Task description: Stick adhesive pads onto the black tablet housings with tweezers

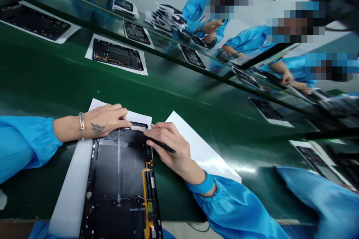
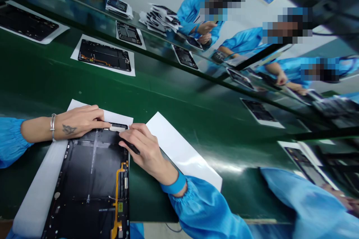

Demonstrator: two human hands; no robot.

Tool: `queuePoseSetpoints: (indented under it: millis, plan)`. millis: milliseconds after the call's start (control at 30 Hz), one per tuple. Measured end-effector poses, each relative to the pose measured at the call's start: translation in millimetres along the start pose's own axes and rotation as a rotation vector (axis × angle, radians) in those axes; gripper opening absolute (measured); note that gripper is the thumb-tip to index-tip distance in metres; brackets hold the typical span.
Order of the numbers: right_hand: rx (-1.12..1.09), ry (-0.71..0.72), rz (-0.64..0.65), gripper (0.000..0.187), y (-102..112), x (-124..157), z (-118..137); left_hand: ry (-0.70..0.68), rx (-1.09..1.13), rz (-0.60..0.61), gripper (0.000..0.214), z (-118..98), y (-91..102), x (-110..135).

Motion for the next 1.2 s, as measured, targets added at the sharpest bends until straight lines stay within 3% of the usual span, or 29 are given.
queuePoseSetpoints:
  millis: [100,267,400,533,733,1067,1200]
  plan:
    - [-0.059,-0.087,-0.037,0.015,0.8,-0.5,-6.0,-0.021,-0.055,0.007,0.042,-0.4,-0.7,0.7]
    - [-0.197,-0.638,-0.132,0.028,1.4,6.4,-37.6,-0.050,-0.112,0.004,0.041,-1.7,0.3,1.6]
    - [-0.344,-0.859,-0.096,0.038,-8.0,12.1,-54.1,-0.062,-0.115,-0.011,0.042,-2.2,1.1,1.5]
    - [-0.443,-0.909,-0.095,0.040,-15.2,13.9,-56.5,-0.056,-0.117,-0.012,0.038,-2.2,1.7,0.8]
    - [-0.579,-0.930,-0.204,0.036,-18.4,16.1,-53.5,-0.043,-0.105,0.013,0.041,-2.5,3.7,-0.3]
    - [-0.435,-0.854,-0.121,0.035,-17.2,14.9,-53.5,-0.047,-0.129,0.014,0.039,-2.1,2.9,1.4]
    - [-0.356,-0.830,-0.176,0.034,-9.1,14.1,-58.2,-0.031,-0.197,0.040,0.036,-6.9,5.2,0.8]
Point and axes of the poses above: each hand's wrist, its own x-axis away from the middle knuckle, its own y-axis out of the back of the hand, z = x × y, the point moved 4 cm from there along -x, towards the middle knuckle, and after that the axes turned 10 degrees about x, right-handed, at the moved point
